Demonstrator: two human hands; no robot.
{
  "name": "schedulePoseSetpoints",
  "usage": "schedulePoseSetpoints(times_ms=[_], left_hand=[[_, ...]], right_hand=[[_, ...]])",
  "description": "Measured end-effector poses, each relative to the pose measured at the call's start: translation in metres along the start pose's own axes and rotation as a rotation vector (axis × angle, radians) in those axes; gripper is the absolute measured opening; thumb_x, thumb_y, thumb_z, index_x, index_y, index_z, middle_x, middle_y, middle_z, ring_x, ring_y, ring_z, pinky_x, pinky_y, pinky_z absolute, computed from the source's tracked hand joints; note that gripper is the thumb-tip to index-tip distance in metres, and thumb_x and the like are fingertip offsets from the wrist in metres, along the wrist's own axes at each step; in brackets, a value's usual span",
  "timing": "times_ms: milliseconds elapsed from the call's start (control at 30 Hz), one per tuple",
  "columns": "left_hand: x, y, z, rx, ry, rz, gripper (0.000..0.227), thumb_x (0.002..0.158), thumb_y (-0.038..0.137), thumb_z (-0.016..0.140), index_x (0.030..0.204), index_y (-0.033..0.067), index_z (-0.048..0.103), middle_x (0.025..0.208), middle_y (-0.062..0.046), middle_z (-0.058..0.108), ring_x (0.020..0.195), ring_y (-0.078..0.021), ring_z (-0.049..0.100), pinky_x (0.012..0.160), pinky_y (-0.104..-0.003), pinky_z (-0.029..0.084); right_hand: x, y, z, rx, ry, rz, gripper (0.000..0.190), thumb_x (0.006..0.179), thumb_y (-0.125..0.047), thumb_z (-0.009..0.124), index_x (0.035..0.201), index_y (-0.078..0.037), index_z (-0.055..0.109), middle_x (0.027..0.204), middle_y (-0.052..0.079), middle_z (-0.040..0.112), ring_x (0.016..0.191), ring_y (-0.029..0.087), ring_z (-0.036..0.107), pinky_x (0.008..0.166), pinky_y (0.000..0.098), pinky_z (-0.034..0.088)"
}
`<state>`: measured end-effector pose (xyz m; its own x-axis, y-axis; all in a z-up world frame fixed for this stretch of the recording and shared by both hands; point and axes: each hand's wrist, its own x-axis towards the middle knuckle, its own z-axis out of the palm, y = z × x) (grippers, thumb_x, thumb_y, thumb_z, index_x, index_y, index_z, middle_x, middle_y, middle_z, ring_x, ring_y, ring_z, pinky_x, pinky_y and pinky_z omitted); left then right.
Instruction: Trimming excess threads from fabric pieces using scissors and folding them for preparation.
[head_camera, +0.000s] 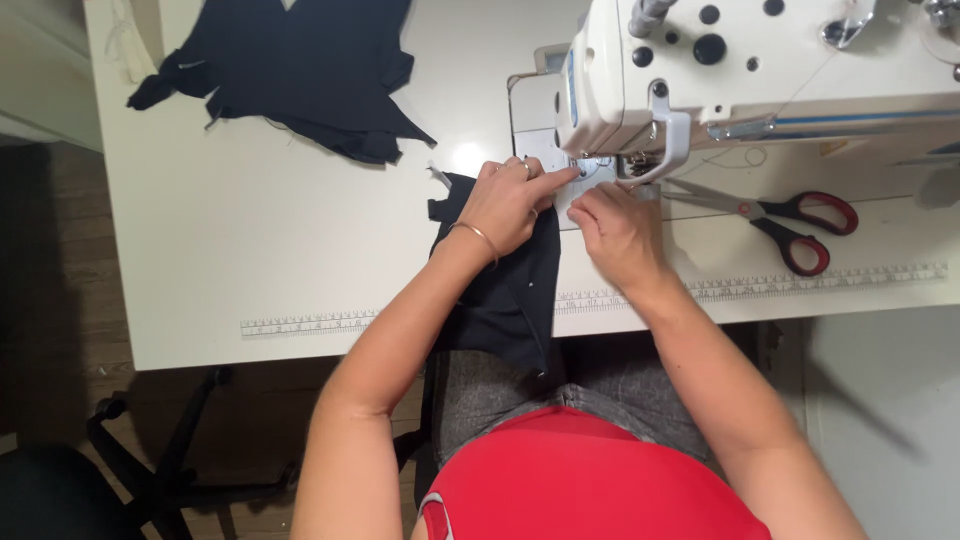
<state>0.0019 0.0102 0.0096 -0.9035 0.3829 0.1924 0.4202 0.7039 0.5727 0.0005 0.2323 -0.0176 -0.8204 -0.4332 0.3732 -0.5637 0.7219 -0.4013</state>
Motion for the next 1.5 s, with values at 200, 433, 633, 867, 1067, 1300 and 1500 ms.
schedulePoseSetpoints(times_ms=[200, 433, 633, 867, 1067, 1300, 1500], left_hand=[[0.013, -0.023, 0.026, 0.018, -0.161, -0.207, 0.038, 0.089, 0.022, 0.076, 0.121, 0.0286, 0.056, 0.091, 0.009, 0.065, 0.101, -0.0181, 0.063, 0.102, -0.044, 0.037], [0.003, -0.023, 0.030, 0.169, 0.180, -0.138, 0.047, 0.084, 0.031, 0.082, 0.123, 0.0334, 0.056, 0.109, 0.012, 0.064, 0.115, -0.0140, 0.058, 0.109, -0.049, 0.030], [-0.036, 0.035, 0.003, 0.182, 0.355, -0.177, 0.019, 0.097, 0.024, 0.064, 0.114, 0.0305, 0.067, 0.107, 0.005, 0.063, 0.101, -0.0265, 0.063, 0.080, -0.042, 0.048], [-0.026, 0.012, 0.035, 0.084, 0.194, -0.071, 0.046, 0.092, 0.018, 0.071, 0.137, 0.0193, 0.062, 0.132, -0.001, 0.061, 0.132, -0.0260, 0.054, 0.110, -0.043, 0.043], [-0.002, -0.007, 0.037, 0.101, 0.148, -0.008, 0.044, 0.091, 0.023, 0.073, 0.134, 0.0225, 0.063, 0.131, 0.002, 0.061, 0.132, -0.0227, 0.054, 0.110, -0.042, 0.043], [-0.004, 0.000, 0.035, 0.111, 0.153, -0.086, 0.041, 0.093, 0.022, 0.071, 0.133, 0.0219, 0.063, 0.134, 0.003, 0.059, 0.135, -0.0221, 0.052, 0.110, -0.041, 0.043], [-0.005, 0.008, 0.035, 0.206, 0.170, -0.087, 0.043, 0.097, 0.023, 0.065, 0.139, 0.0302, 0.058, 0.133, 0.004, 0.053, 0.134, -0.0232, 0.049, 0.109, -0.043, 0.042]], right_hand=[[0.004, 0.034, -0.010, -0.022, 0.066, -0.021, 0.012, 0.091, -0.022, 0.068, 0.098, -0.012, 0.067, 0.086, 0.006, 0.056, 0.086, 0.031, 0.062, 0.080, 0.0420, 0.049], [-0.007, 0.041, -0.018, -0.055, 0.148, -0.011, 0.033, 0.075, 0.006, 0.070, 0.108, 0.008, 0.065, 0.099, 0.025, 0.058, 0.099, 0.049, 0.060, 0.091, 0.0574, 0.046], [-0.008, -0.040, -0.029, 0.127, 0.000, -0.299, 0.012, 0.095, -0.023, 0.069, 0.105, -0.022, 0.074, 0.117, -0.004, 0.073, 0.106, 0.024, 0.066, 0.096, 0.0409, 0.048], [-0.006, -0.026, -0.031, -0.128, -0.090, -0.231, 0.042, 0.093, -0.054, 0.062, 0.120, -0.022, 0.065, 0.144, -0.002, 0.062, 0.130, 0.029, 0.056, 0.098, 0.0497, 0.041], [0.002, -0.026, -0.031, -0.131, -0.083, -0.027, 0.050, 0.086, -0.052, 0.072, 0.126, -0.023, 0.063, 0.132, 0.000, 0.067, 0.093, 0.034, 0.070, 0.101, 0.0586, 0.040], [-0.003, -0.016, -0.016, -0.110, -0.112, -0.001, 0.049, 0.084, -0.050, 0.074, 0.123, -0.023, 0.061, 0.141, 0.003, 0.065, 0.115, 0.036, 0.066, 0.100, 0.0609, 0.037], [0.006, -0.031, -0.037, -0.076, -0.155, 0.055, 0.049, 0.083, -0.047, 0.075, 0.124, -0.024, 0.062, 0.146, 0.001, 0.063, 0.106, 0.042, 0.068, 0.104, 0.0681, 0.034]])
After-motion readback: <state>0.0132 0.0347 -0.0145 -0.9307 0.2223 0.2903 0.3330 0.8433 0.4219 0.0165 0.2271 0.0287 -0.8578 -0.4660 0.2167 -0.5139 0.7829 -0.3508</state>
